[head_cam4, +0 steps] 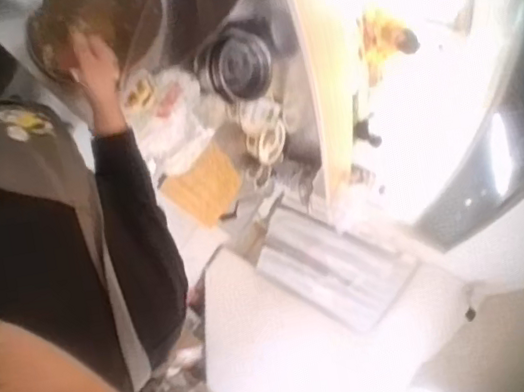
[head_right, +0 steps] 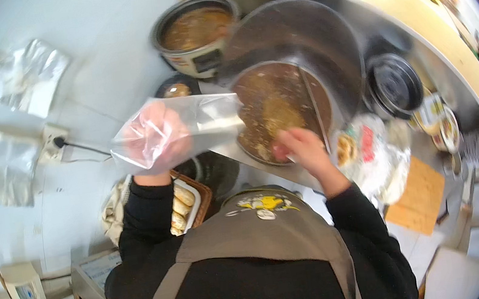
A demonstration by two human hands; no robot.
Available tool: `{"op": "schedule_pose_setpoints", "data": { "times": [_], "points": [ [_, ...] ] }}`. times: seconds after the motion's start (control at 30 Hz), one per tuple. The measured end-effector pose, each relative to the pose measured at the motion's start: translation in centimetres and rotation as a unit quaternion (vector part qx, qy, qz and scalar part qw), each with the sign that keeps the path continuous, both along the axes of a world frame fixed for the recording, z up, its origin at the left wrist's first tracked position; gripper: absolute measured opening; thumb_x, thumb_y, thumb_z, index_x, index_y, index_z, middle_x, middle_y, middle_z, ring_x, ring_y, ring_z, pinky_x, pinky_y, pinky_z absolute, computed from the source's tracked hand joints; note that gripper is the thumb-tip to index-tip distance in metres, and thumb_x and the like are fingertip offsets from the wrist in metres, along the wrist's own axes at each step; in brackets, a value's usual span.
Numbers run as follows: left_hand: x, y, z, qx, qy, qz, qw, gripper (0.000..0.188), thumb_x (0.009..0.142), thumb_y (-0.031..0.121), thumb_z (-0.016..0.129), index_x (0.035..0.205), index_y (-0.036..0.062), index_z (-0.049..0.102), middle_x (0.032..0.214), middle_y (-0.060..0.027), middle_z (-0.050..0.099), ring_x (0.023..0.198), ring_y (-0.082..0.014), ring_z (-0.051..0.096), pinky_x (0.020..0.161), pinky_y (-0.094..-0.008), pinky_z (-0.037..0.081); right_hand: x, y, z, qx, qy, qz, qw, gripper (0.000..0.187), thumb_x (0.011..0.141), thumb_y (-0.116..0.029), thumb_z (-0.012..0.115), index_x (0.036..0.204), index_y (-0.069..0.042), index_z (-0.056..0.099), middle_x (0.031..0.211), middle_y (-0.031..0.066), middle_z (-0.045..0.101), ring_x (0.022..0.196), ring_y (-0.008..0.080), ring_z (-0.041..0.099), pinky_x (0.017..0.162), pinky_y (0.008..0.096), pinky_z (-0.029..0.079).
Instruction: The person assembles two bao buns by spreading red sauce inside, then adding cooked noodles and egg with chopsticks. The filled buns are wrapped in paper and placed into a plastic bag. The person repeats the process for a second bun.
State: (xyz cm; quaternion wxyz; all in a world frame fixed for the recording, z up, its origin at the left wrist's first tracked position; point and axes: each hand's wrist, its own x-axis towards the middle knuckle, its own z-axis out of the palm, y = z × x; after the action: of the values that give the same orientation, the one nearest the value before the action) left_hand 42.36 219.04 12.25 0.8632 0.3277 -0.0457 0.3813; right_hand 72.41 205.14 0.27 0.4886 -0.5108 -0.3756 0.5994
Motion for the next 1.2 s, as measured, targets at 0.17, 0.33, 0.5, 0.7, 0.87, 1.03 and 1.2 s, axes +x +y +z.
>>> {"op": "schedule_pose_setpoints", "data": {
  "times": [0.17, 0.33, 0.5, 0.7, 0.87, 1.03, 1.2],
  "points": [
    [5.7, -2.5, -3.7, -0.081, -0.090, -0.111, 0.986, 0.022, 0.088, 0.024, 0.062, 0.082, 0.0039, 0.054, 0.073, -0.0109, 0.055, 0.065, -0.0242, 0.054, 0.054, -0.0354, 0.042, -4.3, 1.1, 0.7, 0.125, 0.041, 0.104, 0.986, 0.041, 0.099, -0.019, 0.060, 0.137, -0.005, 0.058, 0.126, 0.0135, 0.067, 0.113, 0.0214, 0.063, 0.094, 0.0361, 0.051],
    [3.6, -4.0, -8.5, -0.072, 0.075, -0.007, 0.995, 0.036, 0.084, 0.026, 0.074, 0.102, -0.0021, 0.060, 0.096, -0.0182, 0.063, 0.079, -0.0280, 0.061, 0.065, -0.0378, 0.051, -0.3, -2.7, 4.0, 0.117, 0.386, 0.134, 0.905, 0.071, 0.095, -0.041, 0.061, 0.151, -0.002, 0.043, 0.137, 0.0202, 0.061, 0.127, 0.0346, 0.058, 0.104, 0.0477, 0.047],
    [4.3, -5.7, -10.8, -0.040, 0.110, -0.058, 0.991, 0.038, 0.078, 0.030, 0.080, 0.092, 0.0006, 0.060, 0.079, -0.0179, 0.064, 0.069, -0.0261, 0.062, 0.058, -0.0379, 0.049, 3.3, -4.8, 3.9, 0.135, 0.402, 0.233, 0.875, 0.092, 0.093, -0.068, 0.055, 0.151, 0.002, 0.041, 0.143, 0.0251, 0.055, 0.124, 0.0397, 0.060, 0.106, 0.0510, 0.045],
    [5.5, -9.9, -9.9, -0.067, 0.183, 0.051, 0.979, 0.035, 0.077, 0.026, 0.081, 0.087, 0.0024, 0.057, 0.079, -0.0154, 0.061, 0.067, -0.0270, 0.059, 0.055, -0.0363, 0.045, 4.3, -6.7, 2.8, 0.169, 0.331, 0.283, 0.884, 0.091, 0.095, -0.072, 0.049, 0.144, 0.004, 0.051, 0.142, 0.0250, 0.057, 0.131, 0.0337, 0.056, 0.114, 0.0477, 0.038],
    [5.9, -11.7, -8.6, -0.084, 0.119, -0.148, 0.978, 0.030, 0.082, 0.019, 0.078, 0.094, 0.0009, 0.057, 0.082, -0.0130, 0.058, 0.071, -0.0267, 0.058, 0.058, -0.0365, 0.045, 5.3, -6.6, 3.7, 0.107, 0.282, 0.176, 0.937, 0.056, 0.101, -0.048, 0.060, 0.126, 0.002, 0.065, 0.118, 0.0173, 0.069, 0.108, 0.0250, 0.067, 0.098, 0.0387, 0.050],
    [5.1, -11.9, -8.9, 0.107, 0.420, 0.093, 0.896, 0.021, 0.092, 0.010, 0.061, 0.109, -0.0011, 0.065, 0.102, -0.0054, 0.066, 0.089, -0.0180, 0.065, 0.076, -0.0311, 0.054, 5.5, -6.8, 3.5, 0.091, 0.091, -0.004, 0.992, 0.023, 0.101, -0.028, 0.068, 0.096, -0.005, 0.067, 0.084, 0.0016, 0.068, 0.074, 0.0097, 0.062, 0.070, 0.0257, 0.050],
    [5.7, -12.6, -8.8, -0.007, 0.363, 0.497, 0.788, 0.009, 0.091, 0.003, 0.062, 0.100, 0.0048, 0.063, 0.087, -0.0020, 0.063, 0.072, -0.0091, 0.057, 0.067, -0.0234, 0.048, 4.4, -6.9, 3.1, 0.098, 0.100, -0.005, 0.990, 0.020, 0.100, -0.021, 0.069, 0.089, -0.005, 0.065, 0.075, -0.0005, 0.064, 0.064, 0.0071, 0.058, 0.059, 0.0238, 0.047]
  ]
}}
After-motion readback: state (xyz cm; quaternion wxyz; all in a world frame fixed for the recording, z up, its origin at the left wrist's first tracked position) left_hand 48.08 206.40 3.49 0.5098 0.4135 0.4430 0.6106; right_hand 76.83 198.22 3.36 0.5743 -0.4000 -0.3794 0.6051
